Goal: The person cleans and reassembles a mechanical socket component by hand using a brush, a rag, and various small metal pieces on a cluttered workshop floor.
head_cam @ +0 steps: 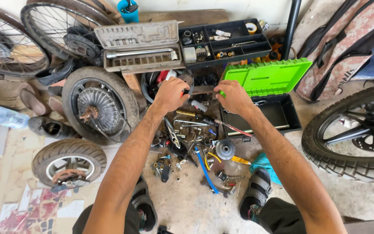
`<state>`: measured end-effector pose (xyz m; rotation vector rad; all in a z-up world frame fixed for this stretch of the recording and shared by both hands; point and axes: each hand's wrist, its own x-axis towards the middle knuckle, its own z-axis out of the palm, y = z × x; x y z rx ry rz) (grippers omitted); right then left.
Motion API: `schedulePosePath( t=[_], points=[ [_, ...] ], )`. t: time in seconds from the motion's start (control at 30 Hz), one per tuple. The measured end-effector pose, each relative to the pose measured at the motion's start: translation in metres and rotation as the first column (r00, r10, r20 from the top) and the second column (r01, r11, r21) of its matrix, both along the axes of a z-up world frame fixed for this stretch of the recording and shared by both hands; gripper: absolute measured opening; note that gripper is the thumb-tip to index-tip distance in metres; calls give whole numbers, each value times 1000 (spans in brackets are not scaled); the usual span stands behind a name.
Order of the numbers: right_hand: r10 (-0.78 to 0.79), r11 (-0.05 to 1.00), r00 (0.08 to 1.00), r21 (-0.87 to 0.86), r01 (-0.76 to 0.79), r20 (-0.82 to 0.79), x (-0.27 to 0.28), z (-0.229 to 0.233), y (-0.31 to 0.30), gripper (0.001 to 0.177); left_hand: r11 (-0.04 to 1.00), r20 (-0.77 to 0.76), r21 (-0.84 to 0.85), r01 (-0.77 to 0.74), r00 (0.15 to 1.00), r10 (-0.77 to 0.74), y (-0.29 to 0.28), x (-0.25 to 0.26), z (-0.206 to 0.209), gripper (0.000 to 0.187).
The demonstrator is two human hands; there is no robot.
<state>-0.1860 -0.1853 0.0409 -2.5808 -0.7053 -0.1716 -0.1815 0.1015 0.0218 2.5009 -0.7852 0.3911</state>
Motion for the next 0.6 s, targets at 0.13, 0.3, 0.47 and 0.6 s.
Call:
schedulePosePath(
  t=[0.13, 0.3, 0.47, 0.6],
  points=[
    [59, 998, 998, -22, -60, -31, -45, 13, -8, 22, 993, -82, 115, 24, 997, -15, -11, -43, 16, 25],
    [126, 991, 990, -42, -129, -65, -91, 22, -19, 22, 981, -97, 184, 54, 995, -37, -21, -91, 26, 21],
    [165, 986, 984, -2, -165, -70, -131, 16, -27, 23, 985, -62, 147, 88, 995, -79, -27, -134, 30, 23],
    [170, 985, 979, 31, -168, -109, -150, 3, -23, 26, 984, -58, 160, 80, 996, -72, -26, -166, 33, 22]
  ],
)
